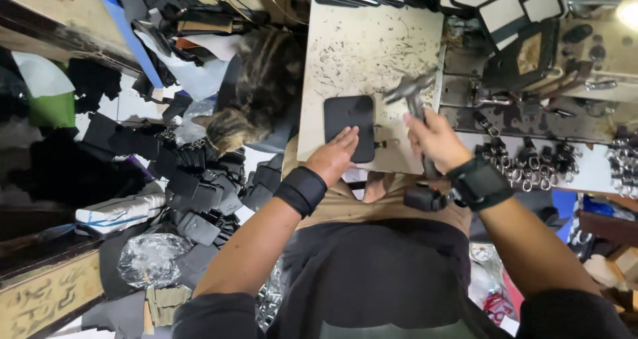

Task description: The person assembles small fabric pouches at a workbench. They hold each pouch, attach a snap or fastener to it, hammer the fastener in place, and stack the finished pouches with a pile of completed ones on the table.

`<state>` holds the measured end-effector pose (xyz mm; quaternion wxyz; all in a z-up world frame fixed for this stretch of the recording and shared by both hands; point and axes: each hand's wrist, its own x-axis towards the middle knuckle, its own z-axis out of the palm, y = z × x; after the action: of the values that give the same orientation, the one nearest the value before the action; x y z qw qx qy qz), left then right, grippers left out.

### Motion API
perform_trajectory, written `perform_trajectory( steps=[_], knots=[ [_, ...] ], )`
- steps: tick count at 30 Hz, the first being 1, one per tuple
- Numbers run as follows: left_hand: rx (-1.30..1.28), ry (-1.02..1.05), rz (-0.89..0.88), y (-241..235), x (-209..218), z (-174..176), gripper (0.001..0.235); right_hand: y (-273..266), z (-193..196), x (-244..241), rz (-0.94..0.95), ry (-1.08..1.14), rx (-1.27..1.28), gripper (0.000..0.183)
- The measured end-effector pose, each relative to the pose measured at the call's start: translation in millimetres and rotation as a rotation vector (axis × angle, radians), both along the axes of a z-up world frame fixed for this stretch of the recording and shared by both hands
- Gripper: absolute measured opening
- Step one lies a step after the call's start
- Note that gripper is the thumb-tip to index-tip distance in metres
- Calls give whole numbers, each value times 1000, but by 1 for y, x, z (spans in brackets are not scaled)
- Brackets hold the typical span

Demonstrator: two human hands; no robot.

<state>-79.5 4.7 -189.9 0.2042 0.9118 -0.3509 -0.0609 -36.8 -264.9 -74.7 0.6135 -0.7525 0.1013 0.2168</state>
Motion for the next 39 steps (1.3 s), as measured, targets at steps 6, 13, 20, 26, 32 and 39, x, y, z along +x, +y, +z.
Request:
perform_trajectory(
  steps=[6, 13, 20, 26, 32, 39],
  knots=[
    [72, 27, -7, -3, 1, 21, 78, -4, 16, 20, -203, 109, 141, 22],
    [75, 15, 1, -3, -1, 27, 75, -17, -11, 34, -212, 43, -11, 19],
    [13, 11, 37, -1, 0, 22, 67, -56, -72, 47, 61, -182, -637, 33],
    [68, -161, 352, 12, 1, 44, 58, -33, -35, 22, 185, -350, -769, 34],
    [139, -12, 680, 7, -1, 101, 76, -31, -50, 21, 181, -334, -803, 39],
    [0, -47, 322, -9, 2, 96, 82, -26, -29, -3, 229, -825, -997, 50]
  ],
)
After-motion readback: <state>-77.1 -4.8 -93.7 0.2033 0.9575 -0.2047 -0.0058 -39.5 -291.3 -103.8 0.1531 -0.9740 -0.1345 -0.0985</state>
